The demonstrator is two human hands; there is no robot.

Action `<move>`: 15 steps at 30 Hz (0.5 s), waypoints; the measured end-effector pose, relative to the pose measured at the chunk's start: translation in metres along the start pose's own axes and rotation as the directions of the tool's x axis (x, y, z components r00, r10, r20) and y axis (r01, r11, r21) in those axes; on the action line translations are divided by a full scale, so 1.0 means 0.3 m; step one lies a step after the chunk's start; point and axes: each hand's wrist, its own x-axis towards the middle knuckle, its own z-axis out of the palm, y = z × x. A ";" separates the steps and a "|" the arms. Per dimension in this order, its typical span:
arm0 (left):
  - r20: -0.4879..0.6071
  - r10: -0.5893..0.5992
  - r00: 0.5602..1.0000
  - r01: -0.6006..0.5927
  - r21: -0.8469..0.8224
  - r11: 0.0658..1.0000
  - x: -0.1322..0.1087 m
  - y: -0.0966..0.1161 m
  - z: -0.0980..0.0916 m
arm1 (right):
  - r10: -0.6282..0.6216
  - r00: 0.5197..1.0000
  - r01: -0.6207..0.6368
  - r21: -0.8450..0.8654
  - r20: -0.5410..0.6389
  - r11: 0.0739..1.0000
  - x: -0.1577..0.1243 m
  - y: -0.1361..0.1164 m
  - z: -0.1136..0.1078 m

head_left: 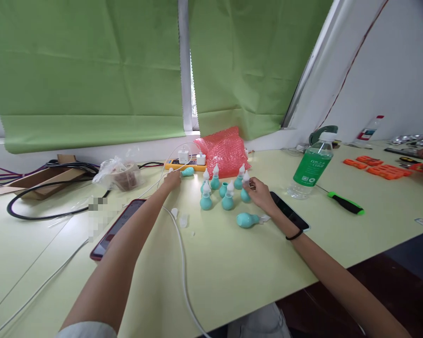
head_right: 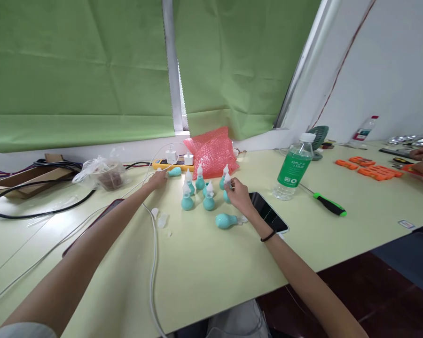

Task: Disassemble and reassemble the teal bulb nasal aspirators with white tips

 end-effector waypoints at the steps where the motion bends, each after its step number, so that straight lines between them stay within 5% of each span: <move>1: -0.021 0.001 1.000 -0.001 -0.012 1.000 -0.001 0.002 0.006 | 0.008 1.000 -0.007 -0.019 0.006 1.000 -0.002 0.004 0.006; 10: -0.180 0.110 0.978 -0.142 -0.175 0.974 -0.036 0.073 -0.062 | 0.023 1.000 -0.023 -0.053 -0.004 0.998 -0.018 0.024 0.034; 15: -0.082 0.208 0.975 -0.223 -0.283 0.933 -0.061 0.117 -0.101 | -0.011 1.000 0.011 0.005 0.007 1.000 -0.030 0.019 0.053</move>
